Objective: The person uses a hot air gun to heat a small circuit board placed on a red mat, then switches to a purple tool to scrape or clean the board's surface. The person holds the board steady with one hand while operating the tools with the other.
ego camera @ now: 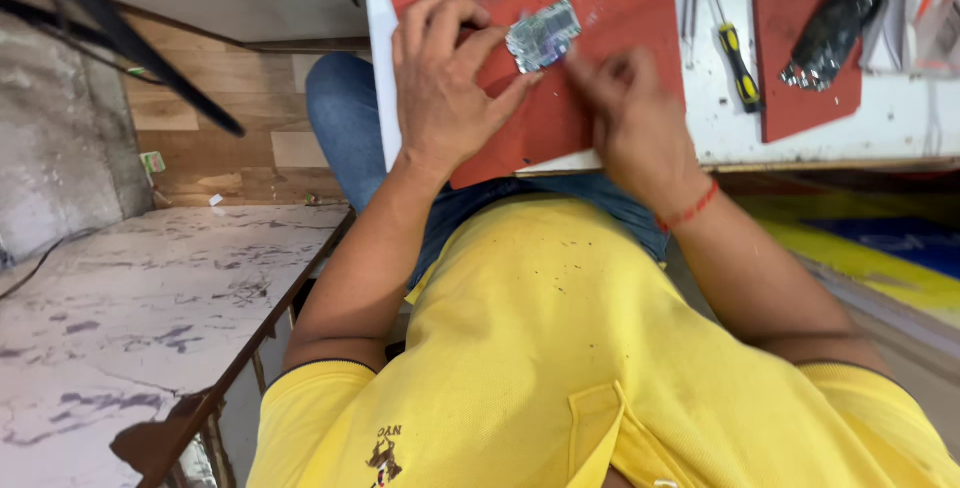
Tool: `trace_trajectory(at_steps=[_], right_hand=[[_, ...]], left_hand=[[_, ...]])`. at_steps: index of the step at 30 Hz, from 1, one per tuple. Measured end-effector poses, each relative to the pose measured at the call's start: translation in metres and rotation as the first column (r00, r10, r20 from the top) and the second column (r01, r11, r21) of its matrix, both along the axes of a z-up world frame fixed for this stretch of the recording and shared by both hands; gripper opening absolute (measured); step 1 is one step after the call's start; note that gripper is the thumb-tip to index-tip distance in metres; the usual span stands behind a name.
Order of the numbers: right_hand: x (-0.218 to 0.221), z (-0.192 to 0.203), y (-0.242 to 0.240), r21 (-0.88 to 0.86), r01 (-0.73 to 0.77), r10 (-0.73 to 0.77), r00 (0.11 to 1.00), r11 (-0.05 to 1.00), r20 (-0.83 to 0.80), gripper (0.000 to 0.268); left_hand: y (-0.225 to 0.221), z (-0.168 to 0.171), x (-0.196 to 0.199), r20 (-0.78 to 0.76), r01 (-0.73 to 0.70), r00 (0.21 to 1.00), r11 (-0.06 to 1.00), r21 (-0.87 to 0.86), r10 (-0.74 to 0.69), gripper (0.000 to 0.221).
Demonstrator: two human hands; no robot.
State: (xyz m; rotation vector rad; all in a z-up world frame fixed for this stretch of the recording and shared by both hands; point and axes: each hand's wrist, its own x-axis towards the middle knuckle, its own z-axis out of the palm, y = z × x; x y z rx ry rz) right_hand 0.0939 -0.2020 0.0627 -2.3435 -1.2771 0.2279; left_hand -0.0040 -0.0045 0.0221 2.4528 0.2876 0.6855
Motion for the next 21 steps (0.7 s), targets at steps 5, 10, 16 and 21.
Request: trace_trajectory(at_steps=[5,10,16,21], right_hand=[[0.003,-0.012,-0.008,-0.029,-0.075,0.075,0.997,0.997,-0.002,0.066],[0.007,-0.030,-0.028,-0.077,0.008,-0.006,1.000,0.997,0.018,0.060],[0.004,-0.015,-0.025,-0.021,-0.015,0.017,0.998,1.000,0.067,0.062],[0.001,0.002,-0.007,-0.170,-0.010,0.010,1.000,0.985,0.003,0.063]], left_hand=[[0.000,-0.005,0.000,-0.018,-0.015,1.000,1.000,0.020,0.015,0.045],[-0.007,-0.008,0.001,-0.025,-0.015,1.000,1.000,-0.011,0.015,0.048],[-0.005,-0.007,0.001,-0.010,-0.003,1.000,1.000,-0.005,0.002,0.054],[0.002,-0.008,0.006,0.006,0.003,1.000,0.995,-0.099,-0.003,0.062]])
